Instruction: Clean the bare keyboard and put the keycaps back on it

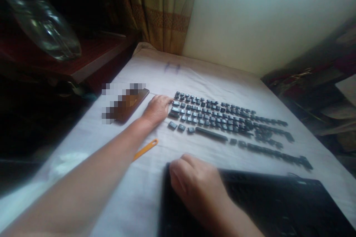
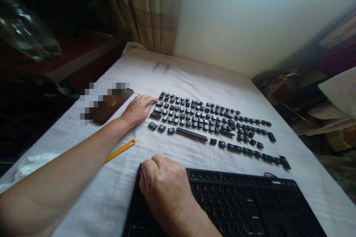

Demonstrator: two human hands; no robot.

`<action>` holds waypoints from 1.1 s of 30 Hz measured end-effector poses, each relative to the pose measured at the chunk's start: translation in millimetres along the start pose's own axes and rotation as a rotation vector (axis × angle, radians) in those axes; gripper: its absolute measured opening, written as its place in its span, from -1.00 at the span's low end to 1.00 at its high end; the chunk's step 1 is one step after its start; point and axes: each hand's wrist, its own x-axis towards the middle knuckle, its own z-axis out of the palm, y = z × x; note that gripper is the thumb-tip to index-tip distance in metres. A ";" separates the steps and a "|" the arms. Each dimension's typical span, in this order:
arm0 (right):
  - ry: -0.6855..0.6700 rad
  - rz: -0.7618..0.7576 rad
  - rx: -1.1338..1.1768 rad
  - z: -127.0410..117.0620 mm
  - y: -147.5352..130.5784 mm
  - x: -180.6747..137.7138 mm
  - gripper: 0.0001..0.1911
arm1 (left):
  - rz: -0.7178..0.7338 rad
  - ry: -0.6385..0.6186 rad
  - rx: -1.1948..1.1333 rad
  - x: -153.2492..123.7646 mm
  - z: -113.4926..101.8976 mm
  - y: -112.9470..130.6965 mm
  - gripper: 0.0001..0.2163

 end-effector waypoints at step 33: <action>0.230 -0.019 0.093 -14.6 -10.0 -53.7 -0.86 | 0.065 0.016 0.095 -1.0 0.6 -2.3 -0.70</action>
